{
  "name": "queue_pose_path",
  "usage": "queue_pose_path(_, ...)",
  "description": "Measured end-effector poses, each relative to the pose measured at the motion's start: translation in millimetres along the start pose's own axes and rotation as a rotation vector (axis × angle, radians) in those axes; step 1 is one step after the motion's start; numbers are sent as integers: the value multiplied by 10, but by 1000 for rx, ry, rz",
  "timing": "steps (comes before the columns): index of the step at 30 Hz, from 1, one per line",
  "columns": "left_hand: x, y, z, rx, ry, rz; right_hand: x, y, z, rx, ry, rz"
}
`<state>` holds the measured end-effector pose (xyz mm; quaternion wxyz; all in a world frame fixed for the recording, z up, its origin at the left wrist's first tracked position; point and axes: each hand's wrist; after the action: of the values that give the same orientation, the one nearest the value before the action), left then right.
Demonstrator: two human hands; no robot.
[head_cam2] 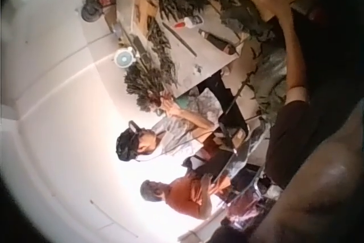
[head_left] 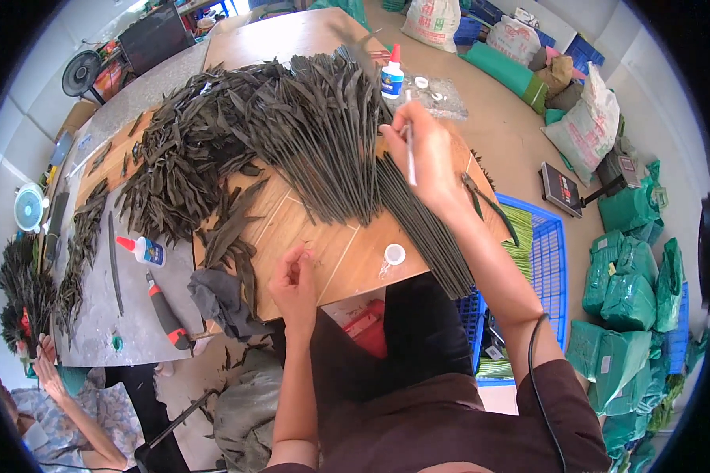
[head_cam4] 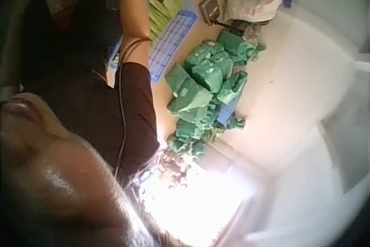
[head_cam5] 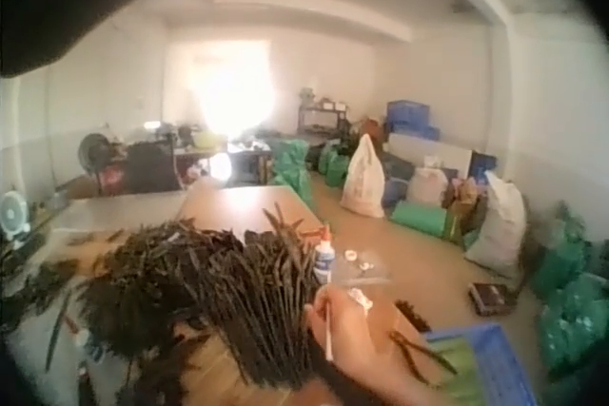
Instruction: The person assembles decorative branches by applying glue from a glue container to artificial leaves with a glue applicator, then attaching the glued leaves onto wire stems.
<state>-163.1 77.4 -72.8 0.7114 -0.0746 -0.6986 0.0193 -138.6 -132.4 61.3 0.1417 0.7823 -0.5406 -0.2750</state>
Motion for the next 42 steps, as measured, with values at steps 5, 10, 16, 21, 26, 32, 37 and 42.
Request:
queue_pose_path(5, -63, 33, 10, -26, 74, -34, 388, -497, -72, -66, 35, 8)
queue_pose_path(10, -56, 10, 13, 18, 27, 11, 281, -235, -132, -111, -14, 3)
queue_pose_path(16, -95, 47, 3, 61, -96, -152, 274, 621, 230, -122, -211, -89)
queue_pose_path(21, -95, 100, 44, 82, -140, -268, 376, 868, 822, -273, -358, -80)
queue_pose_path(26, -73, 148, -7, 212, -249, -398, 351, 563, 1240, -485, -136, 211)
queue_pose_path(32, -92, 67, -225, 90, -150, -436, 486, 417, 1308, -490, -139, 315)
queue_pose_path(37, -190, 89, -334, 93, -197, -331, 482, 225, 1303, -457, -122, 265)
queue_pose_path(42, -24, 54, -332, 12, -16, -144, 580, 185, 1363, -414, -112, 223)
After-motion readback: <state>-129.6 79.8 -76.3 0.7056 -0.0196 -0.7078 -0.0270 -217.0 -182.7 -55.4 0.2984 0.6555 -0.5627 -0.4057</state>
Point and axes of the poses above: each hand's wrist, its own z-axis away from the middle knuckle, its own y-axis out of the back of the hand, x = y × z, and after that the axes turned 11 degrees about y, right-handed
